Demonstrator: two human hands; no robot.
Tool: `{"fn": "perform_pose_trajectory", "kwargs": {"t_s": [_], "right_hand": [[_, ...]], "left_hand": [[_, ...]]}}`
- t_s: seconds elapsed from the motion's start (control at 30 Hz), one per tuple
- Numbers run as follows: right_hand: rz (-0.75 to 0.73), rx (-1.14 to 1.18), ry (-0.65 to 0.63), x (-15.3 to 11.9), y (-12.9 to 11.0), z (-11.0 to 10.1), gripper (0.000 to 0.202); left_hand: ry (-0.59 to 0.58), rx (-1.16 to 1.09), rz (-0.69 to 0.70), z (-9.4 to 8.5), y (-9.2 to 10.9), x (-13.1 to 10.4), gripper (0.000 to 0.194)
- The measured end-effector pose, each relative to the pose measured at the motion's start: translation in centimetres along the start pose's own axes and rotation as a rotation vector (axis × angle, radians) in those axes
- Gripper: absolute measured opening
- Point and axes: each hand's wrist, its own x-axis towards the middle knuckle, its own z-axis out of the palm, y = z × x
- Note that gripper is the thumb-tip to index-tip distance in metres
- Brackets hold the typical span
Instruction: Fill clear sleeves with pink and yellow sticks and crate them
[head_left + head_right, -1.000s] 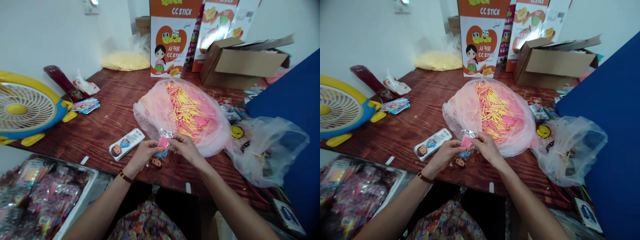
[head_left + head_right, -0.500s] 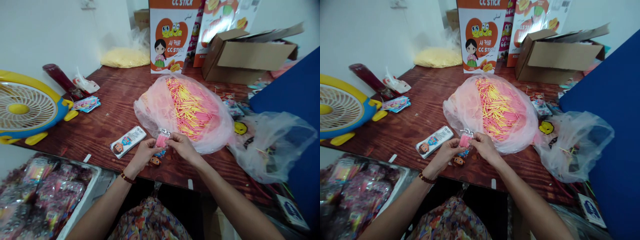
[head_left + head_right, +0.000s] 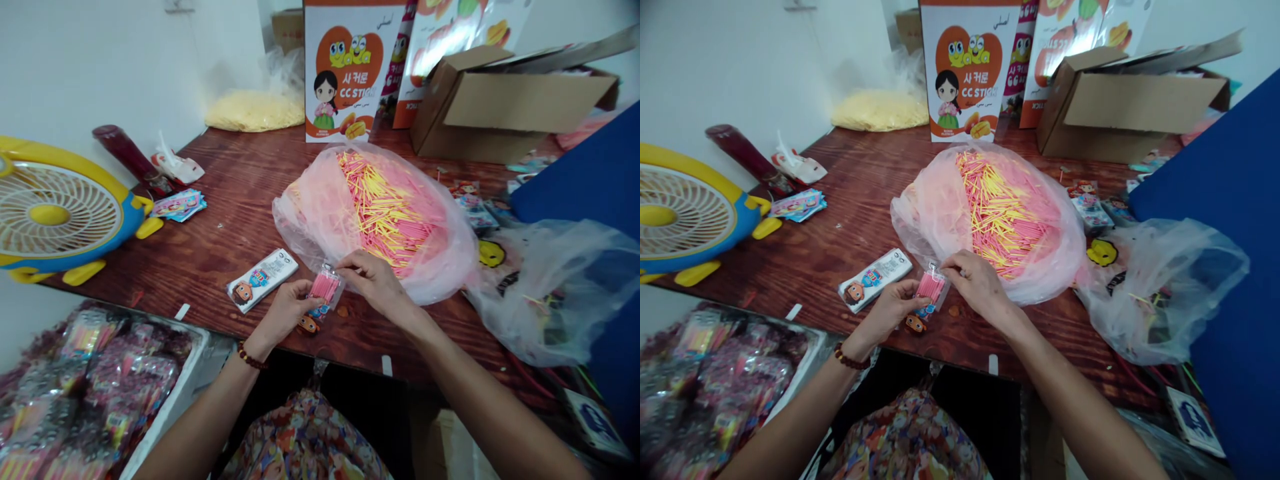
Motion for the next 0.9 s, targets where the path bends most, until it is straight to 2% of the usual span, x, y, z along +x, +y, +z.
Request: {"fn": "perform_pose_trajectory", "kwargs": {"t_s": [0.1,0.27,0.37,0.43,0.57,0.63,0.9], "right_hand": [[-0.035,-0.050,0.004,0.1,-0.1,-0.1,0.011],[-0.119,-0.175,-0.071,-0.1,-0.9,-0.5,0.014],[-0.122,-0.133,-0.069,0.0,-1.4,-0.8,0.015],[-0.051,-0.015,-0.126,0.4,-1.4,-1.0,0.017],[0.185,0.236,-0.369,1.7,-0.7,-2.0,0.021],[0.242,0.281,-0.451,2.2,-0.4,-2.5,0.021],[0.258,0.260,-0.476,2.3,-0.4,-2.5,0.016]], "left_hand": [[-0.030,0.033,0.018,-0.1,0.0,-0.1,0.025],[-0.033,0.062,0.042,-0.5,-0.5,0.1,0.023],[-0.041,0.072,0.055,-0.6,-0.7,0.3,0.022],[-0.065,0.095,0.068,-0.7,-0.7,0.3,0.021],[-0.120,0.197,0.087,-0.7,-0.5,0.0,0.019],[-0.130,0.244,0.083,-0.7,-0.5,-0.1,0.018],[-0.153,0.250,0.069,-0.5,-0.5,-0.1,0.017]]}}
